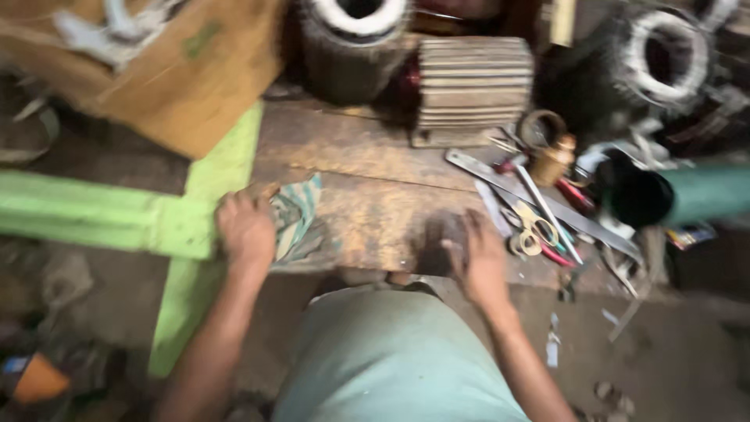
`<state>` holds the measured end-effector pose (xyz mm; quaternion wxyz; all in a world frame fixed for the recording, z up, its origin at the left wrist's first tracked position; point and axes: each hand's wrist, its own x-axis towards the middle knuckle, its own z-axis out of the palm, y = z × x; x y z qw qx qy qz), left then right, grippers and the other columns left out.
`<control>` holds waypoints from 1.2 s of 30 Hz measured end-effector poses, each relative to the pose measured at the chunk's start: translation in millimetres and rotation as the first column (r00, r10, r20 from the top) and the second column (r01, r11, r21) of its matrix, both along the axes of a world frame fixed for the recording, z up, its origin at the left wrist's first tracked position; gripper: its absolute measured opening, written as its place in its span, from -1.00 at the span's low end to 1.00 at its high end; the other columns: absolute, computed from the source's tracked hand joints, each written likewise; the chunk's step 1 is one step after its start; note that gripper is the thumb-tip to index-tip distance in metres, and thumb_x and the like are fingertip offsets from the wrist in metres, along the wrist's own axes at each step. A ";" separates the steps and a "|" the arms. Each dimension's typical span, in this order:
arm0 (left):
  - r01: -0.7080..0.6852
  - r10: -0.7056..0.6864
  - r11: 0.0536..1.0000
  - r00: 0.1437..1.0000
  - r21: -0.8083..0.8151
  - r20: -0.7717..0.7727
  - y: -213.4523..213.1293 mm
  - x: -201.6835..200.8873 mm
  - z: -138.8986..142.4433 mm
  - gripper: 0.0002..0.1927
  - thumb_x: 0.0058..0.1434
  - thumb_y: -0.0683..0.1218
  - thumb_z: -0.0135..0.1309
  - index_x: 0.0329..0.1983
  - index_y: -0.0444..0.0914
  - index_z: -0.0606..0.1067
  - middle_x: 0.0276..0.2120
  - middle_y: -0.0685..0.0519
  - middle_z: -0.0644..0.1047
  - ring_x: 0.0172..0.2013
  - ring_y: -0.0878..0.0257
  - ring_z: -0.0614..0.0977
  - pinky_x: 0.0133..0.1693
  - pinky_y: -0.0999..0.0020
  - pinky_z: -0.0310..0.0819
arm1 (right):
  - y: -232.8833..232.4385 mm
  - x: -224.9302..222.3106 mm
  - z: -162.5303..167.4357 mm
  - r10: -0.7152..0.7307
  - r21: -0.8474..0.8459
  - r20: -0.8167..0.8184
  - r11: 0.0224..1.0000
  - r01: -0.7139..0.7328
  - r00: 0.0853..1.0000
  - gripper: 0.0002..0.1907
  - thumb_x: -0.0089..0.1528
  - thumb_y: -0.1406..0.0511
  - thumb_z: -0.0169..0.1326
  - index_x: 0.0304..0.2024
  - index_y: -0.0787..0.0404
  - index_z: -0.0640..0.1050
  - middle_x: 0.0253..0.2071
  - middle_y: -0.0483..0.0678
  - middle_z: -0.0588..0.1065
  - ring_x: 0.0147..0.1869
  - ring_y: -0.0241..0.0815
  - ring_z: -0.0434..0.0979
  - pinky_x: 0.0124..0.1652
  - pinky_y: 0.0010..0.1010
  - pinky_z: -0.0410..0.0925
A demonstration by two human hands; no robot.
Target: The person uses a knife to scrape and clean the terminal area of an electric motor, then flips it to inspect the stator. They wipe the work surface with a cloth, pick up a second motor, and use a hammer to tap the stator windings.
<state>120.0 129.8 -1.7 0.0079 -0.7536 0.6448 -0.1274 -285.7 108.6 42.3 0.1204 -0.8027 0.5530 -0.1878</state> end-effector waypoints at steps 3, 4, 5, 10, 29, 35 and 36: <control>0.160 -0.127 0.986 0.915 0.056 -0.384 4.8 -10.5 32.7 -0.74 0.20 -0.09 0.09 -0.07 -0.26 0.47 -0.22 -0.20 0.56 -0.15 -0.18 0.57 -0.12 -0.11 0.43 | 12.4 34.8 25.7 0.007 0.140 0.145 0.990 -0.027 0.989 -0.34 0.30 0.16 0.17 0.38 0.28 0.33 0.46 0.24 0.24 0.47 0.30 0.28 0.35 -0.02 0.21; 0.213 -0.162 0.977 0.809 0.024 -0.565 4.6 -17.1 48.5 -0.67 0.16 -0.11 0.15 -0.03 -0.31 0.42 -0.28 -0.25 0.55 -0.20 -0.24 0.59 -0.13 -0.15 0.46 | 15.0 42.2 35.7 0.012 0.195 0.198 0.979 -0.052 0.980 -0.28 0.27 0.14 0.20 0.40 0.25 0.31 0.47 0.23 0.22 0.50 0.29 0.25 0.37 -0.03 0.19; 0.262 -0.235 0.963 0.693 -0.065 -0.681 6.0 -25.5 66.5 -0.66 0.16 -0.11 0.19 -0.03 -0.27 0.41 -0.27 -0.23 0.56 -0.22 -0.24 0.61 -0.17 -0.11 0.48 | 17.0 48.4 46.7 0.022 0.239 0.259 0.967 -0.086 0.966 -0.23 0.24 0.11 0.22 0.42 0.22 0.29 0.48 0.22 0.20 0.52 0.28 0.22 0.38 -0.05 0.17; 0.605 -0.511 0.696 0.040 -0.387 -0.858 7.1 -71.7 156.9 -0.53 0.06 -0.14 0.26 0.04 -0.20 0.42 -0.13 -0.08 0.59 -0.12 0.03 0.70 -0.14 0.26 0.71 | 17.7 64.6 107.6 0.149 0.174 0.612 0.933 -0.315 0.777 0.06 0.14 -0.03 0.33 0.51 0.14 0.09 0.56 0.19 0.06 0.65 0.29 -0.01 0.50 0.06 -0.04; 0.411 -0.496 0.821 0.169 -0.396 -0.852 -2.7 -48.3 137.8 -0.55 0.18 0.08 0.34 0.03 -0.19 0.50 -0.19 -0.05 0.65 -0.23 0.09 0.71 -0.21 0.20 0.61 | 23.6 45.4 185.3 0.042 0.396 0.134 0.914 -0.092 0.990 -0.53 0.03 0.25 0.35 -0.01 0.16 0.57 -0.33 0.00 0.54 -0.32 -0.03 0.59 -0.30 -0.23 0.43; 0.232 -0.333 0.942 0.719 -0.241 -0.610 -70.5 -63.7 43.4 -0.02 0.28 0.33 0.19 0.55 -0.26 0.08 0.33 -0.41 0.20 0.27 -0.33 0.29 0.18 -0.40 0.19 | -41.4 67.0 53.3 -0.172 -0.157 -0.008 0.973 0.169 0.985 -0.37 0.26 0.16 0.26 0.32 0.18 0.40 0.32 0.13 0.38 0.34 0.20 0.37 0.26 0.01 0.29; 0.285 -0.297 0.950 0.705 -0.126 -0.644 -65.0 -64.8 31.1 -0.06 0.30 0.33 0.15 0.55 -0.18 0.08 0.37 -0.37 0.15 0.29 -0.34 0.23 0.19 -0.41 0.14 | -35.8 66.5 33.5 -0.200 -0.102 0.086 0.973 0.208 0.976 -0.39 0.34 0.13 0.23 0.36 0.16 0.37 0.39 0.13 0.33 0.43 0.20 0.32 0.35 -0.01 0.27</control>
